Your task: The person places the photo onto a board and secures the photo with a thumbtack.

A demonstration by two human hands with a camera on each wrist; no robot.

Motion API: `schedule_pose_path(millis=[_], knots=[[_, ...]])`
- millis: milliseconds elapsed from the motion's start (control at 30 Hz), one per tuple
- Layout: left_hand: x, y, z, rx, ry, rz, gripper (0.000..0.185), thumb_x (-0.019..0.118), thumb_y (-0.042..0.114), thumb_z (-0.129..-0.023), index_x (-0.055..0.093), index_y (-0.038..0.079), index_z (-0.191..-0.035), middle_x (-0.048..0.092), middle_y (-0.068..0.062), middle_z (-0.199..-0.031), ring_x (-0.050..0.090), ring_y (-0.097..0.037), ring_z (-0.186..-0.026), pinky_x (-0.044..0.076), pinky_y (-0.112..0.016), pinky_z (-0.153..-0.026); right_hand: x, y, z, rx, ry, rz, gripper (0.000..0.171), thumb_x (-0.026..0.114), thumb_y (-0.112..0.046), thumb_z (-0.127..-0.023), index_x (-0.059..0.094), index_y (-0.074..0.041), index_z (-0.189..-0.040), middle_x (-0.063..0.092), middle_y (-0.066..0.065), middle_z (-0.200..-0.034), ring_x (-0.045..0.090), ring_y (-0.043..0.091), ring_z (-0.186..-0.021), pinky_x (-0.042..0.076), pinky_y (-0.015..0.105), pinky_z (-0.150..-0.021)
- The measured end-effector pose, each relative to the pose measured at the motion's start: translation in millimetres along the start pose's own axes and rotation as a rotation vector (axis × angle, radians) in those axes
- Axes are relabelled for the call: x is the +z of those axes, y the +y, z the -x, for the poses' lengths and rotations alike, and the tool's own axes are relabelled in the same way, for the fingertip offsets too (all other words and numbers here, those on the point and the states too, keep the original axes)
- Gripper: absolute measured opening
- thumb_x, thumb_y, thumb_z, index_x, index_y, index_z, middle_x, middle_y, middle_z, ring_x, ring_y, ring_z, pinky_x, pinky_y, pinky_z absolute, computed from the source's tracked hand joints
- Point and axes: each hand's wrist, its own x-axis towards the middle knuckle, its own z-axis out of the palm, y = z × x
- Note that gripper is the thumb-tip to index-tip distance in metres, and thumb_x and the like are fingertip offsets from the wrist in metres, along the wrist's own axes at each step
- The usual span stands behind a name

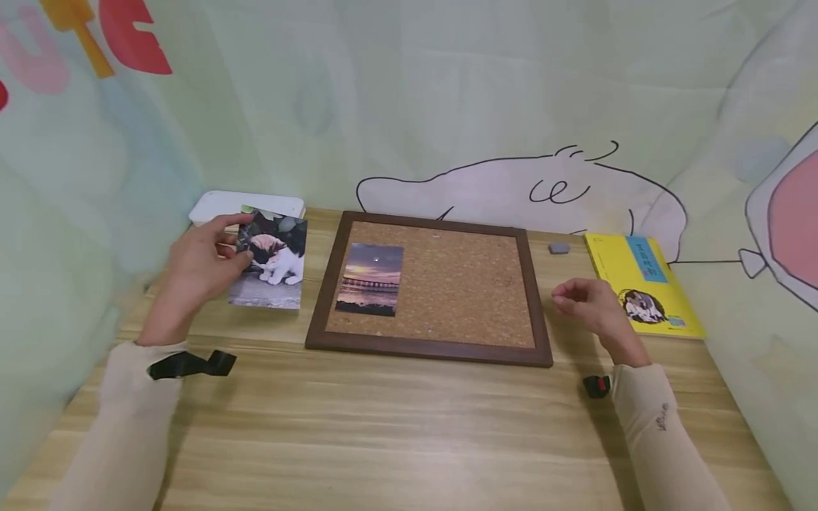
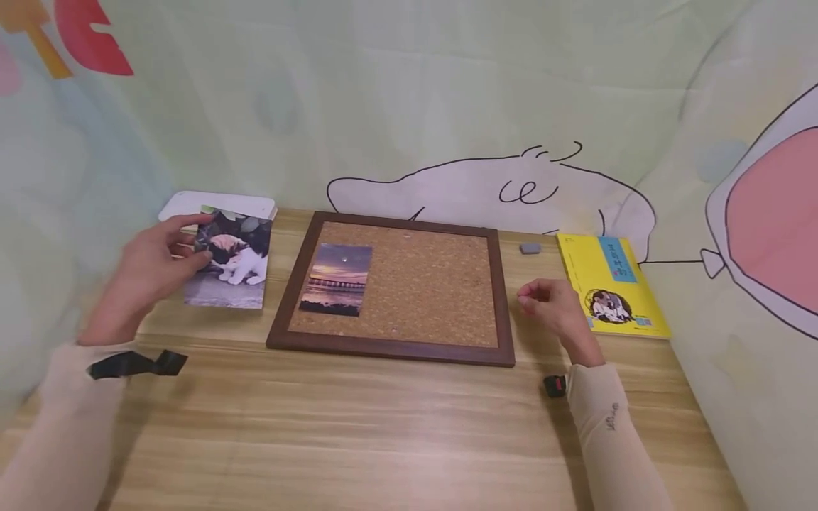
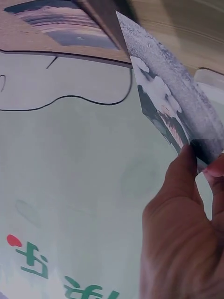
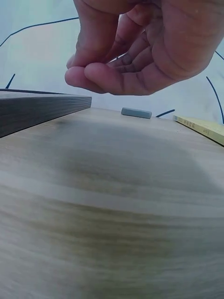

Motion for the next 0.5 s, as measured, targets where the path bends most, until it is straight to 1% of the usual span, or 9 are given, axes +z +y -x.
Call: schedule_pose_path(millis=[100, 167, 367, 500], knots=[[9.2, 12.9, -4.6, 0.031, -0.01, 0.028, 0.058, 0.067, 0.008, -0.091, 0.052, 0.014, -0.147, 0.065, -0.027, -0.112, 0.063, -0.035, -0.095, 0.043, -0.023, -0.068, -0.4, 1.7, 0.4, -0.024, 0.036, -0.013, 0.025, 0.063, -0.016, -0.1, 0.064, 0.002, -0.118, 0.065, 0.018, -0.113, 0.062, 0.02, -0.093, 0.053, 0.021, -0.076], [15.2, 20.7, -7.1, 0.035, -0.026, 0.056, 0.058, 0.066, 0.007, -0.091, 0.051, 0.015, -0.147, 0.065, -0.026, -0.113, 0.062, -0.033, -0.096, 0.042, -0.018, -0.066, 0.1, 1.9, -0.5, -0.029, 0.053, -0.028, 0.023, 0.063, -0.013, -0.1, 0.064, 0.002, -0.117, 0.066, 0.018, -0.111, 0.063, 0.017, -0.09, 0.054, 0.02, -0.076], [31.3, 37.5, -10.3, 0.077, -0.064, 0.098, 0.06, 0.067, 0.004, -0.09, 0.051, 0.013, -0.147, 0.065, -0.027, -0.114, 0.064, -0.034, -0.096, 0.042, -0.015, -0.064, 6.1, -0.2, -5.8, -0.039, 0.067, -0.09, 0.02, 0.064, -0.01, -0.098, 0.066, 0.002, -0.114, 0.067, 0.019, -0.109, 0.066, 0.015, -0.089, 0.057, 0.026, -0.079], [44.3, 50.5, -15.4, 0.115, -0.101, 0.151, 0.063, 0.067, 0.0, -0.087, 0.051, 0.011, -0.147, 0.066, -0.028, -0.114, 0.067, -0.036, -0.095, 0.043, -0.013, -0.062, 6.0, 1.0, -4.5, -0.035, 0.082, -0.107, 0.02, 0.064, -0.011, -0.098, 0.066, 0.002, -0.113, 0.068, 0.019, -0.108, 0.067, 0.016, -0.088, 0.056, 0.024, -0.077]])
